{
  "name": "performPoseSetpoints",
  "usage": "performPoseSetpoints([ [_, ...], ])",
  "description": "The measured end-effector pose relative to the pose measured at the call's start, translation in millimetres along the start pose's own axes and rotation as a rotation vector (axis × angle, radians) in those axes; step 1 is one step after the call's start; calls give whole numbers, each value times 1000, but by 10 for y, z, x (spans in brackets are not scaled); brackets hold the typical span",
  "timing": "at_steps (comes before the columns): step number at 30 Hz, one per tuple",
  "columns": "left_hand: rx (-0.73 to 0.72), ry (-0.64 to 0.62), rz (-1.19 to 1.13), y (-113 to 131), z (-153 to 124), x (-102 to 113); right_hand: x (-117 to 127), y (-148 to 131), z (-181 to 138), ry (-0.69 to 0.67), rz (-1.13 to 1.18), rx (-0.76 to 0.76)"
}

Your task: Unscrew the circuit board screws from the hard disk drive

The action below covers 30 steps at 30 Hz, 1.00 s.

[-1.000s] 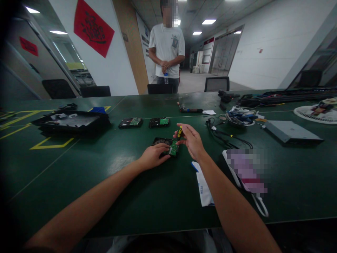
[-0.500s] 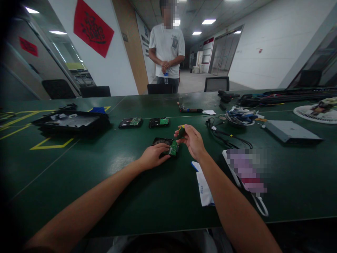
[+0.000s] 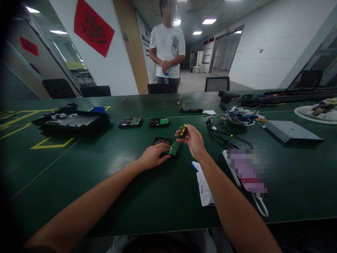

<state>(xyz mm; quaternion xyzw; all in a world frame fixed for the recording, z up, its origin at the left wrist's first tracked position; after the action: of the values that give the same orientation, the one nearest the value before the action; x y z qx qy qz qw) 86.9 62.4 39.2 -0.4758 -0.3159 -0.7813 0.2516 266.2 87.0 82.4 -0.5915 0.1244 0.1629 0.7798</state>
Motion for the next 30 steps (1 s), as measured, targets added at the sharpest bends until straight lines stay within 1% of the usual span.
performPoseSetpoints([
  [7, 0, 1, -13, -6, -1, -6, -3, -66, -7, -18, -121, 70],
  [16, -3, 1, -22, 18, -2, 31, 7, -12, -5, -20, -52, -8],
  [20, -7, 0, -20, 6, -6, 14, -23, -49, -20, -29, -83, 3],
  [25, 1, 11, -27, -4, -7, 12, -112, -102, -63, -73, -86, 29],
  [30, 7, 9, -34, 10, -9, 31, -157, -97, -84, -126, -68, -4],
])
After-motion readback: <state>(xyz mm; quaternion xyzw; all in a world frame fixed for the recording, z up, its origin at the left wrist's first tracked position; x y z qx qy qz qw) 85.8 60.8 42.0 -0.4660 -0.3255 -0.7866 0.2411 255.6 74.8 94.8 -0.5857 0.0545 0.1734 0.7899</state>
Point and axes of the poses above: each hand's wrist, its own z-axis towards the middle knuckle, its own x-axis out of the back of the hand, y = z × x, the point moved 7 cm from there along z, towards the middle knuckle, and after that the axes turned 5 degrees about x, right-handed, at the moved point
